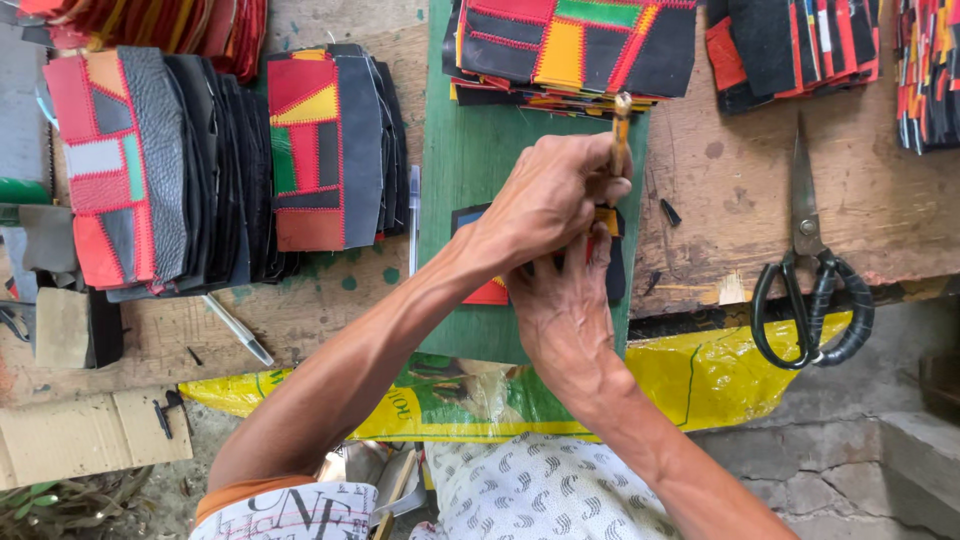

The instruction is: The person marks colorful patterned fabric pieces with a pencil and a blue plastic template, then stacks the marked pieces on a wooden workbench. The person repeats this process for multiple fabric pieces.

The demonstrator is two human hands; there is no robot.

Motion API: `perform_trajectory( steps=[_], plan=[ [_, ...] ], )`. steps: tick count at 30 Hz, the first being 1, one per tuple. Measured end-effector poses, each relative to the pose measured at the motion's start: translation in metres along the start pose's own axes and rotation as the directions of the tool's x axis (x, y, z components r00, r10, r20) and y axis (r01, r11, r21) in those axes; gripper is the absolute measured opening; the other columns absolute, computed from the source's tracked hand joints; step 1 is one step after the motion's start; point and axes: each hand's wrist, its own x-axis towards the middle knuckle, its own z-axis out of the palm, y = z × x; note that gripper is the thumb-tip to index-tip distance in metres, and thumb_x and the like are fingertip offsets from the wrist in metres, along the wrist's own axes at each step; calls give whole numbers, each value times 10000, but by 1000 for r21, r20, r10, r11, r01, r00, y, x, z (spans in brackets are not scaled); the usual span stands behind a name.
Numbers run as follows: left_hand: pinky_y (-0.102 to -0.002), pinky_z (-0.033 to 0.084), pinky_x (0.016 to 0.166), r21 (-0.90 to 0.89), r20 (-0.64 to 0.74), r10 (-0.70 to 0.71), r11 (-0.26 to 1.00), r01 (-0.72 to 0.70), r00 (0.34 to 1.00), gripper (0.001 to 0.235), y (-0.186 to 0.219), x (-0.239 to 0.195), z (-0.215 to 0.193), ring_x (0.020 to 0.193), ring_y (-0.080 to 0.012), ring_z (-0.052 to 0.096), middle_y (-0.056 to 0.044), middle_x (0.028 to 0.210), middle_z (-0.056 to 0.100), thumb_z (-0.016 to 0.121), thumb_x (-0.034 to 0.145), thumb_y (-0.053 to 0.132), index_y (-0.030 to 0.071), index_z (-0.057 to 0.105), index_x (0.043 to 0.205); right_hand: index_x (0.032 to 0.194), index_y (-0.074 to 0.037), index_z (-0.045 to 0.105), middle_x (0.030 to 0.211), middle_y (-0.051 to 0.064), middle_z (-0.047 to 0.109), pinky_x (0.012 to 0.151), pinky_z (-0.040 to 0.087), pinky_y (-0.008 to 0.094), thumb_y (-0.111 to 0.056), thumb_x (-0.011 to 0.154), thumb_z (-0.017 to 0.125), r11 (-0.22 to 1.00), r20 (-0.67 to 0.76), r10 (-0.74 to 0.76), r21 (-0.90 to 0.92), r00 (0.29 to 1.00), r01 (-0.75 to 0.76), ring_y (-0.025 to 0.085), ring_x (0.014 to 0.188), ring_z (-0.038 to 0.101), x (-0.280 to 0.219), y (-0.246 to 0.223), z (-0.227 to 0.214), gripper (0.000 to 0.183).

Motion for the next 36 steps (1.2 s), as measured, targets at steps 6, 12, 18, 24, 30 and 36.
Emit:
perform_trajectory(
  steps=[6, 12, 18, 24, 30, 36],
  plan=[
    [-439, 523, 655, 145, 63, 139, 978, -147, 988, 181, 0, -6, -8, 785, -353, 699, -130, 849, 692, 698, 796, -31, 52, 626, 940, 1351, -128, 639, 1419, 231, 469, 1134, 269, 703, -121, 807, 643, 1000, -47, -22, 8, 999, 22, 534, 1332, 394, 0, 0, -6, 544],
    [-443, 539, 686, 320, -187, 133, 945, -68, 973, 136, 6, -75, -60, 844, -390, 680, -136, 956, 669, 705, 913, 28, 55, 620, 1016, 1539, -130, 503, 1373, 276, 471, 1120, 323, 674, -56, 838, 619, 1000, -56, -12, 8, 998, 13, 474, 1232, 454, 0, -1, -17, 715],
    [-451, 519, 661, 365, -429, 98, 928, 74, 898, 158, 4, -114, -54, 851, -390, 678, -142, 965, 661, 710, 954, 5, 63, 604, 1057, 1572, -191, 441, 1346, 247, 479, 1097, 347, 657, -35, 840, 610, 999, -40, -27, -35, 999, 25, 455, 1213, 463, 2, -3, -25, 767],
    [-408, 582, 708, 318, -510, 152, 948, 22, 847, 239, -5, -117, -43, 894, -346, 723, -132, 1039, 634, 630, 916, -72, 50, 576, 1114, 1577, -184, 449, 1346, 251, 475, 1106, 341, 651, -42, 848, 610, 999, -46, -40, -25, 998, 39, 454, 1196, 462, 3, -3, -27, 760],
    [-448, 524, 649, 386, -516, 145, 919, 78, 844, 214, -4, -121, -40, 830, -376, 679, -148, 985, 626, 702, 924, -52, 42, 592, 1082, 1579, -186, 449, 1343, 244, 480, 1107, 341, 650, -43, 837, 609, 998, -29, -38, -54, 999, 37, 447, 1200, 463, 0, -3, -25, 772],
    [-453, 519, 652, 400, -434, 154, 916, 37, 888, 188, 1, -117, -48, 838, -379, 677, -134, 948, 628, 688, 933, -19, 51, 573, 1064, 1577, -205, 451, 1349, 248, 481, 1109, 341, 643, -29, 829, 608, 998, -34, -31, -52, 999, 29, 440, 1188, 466, 4, -2, -25, 784]
  ],
)
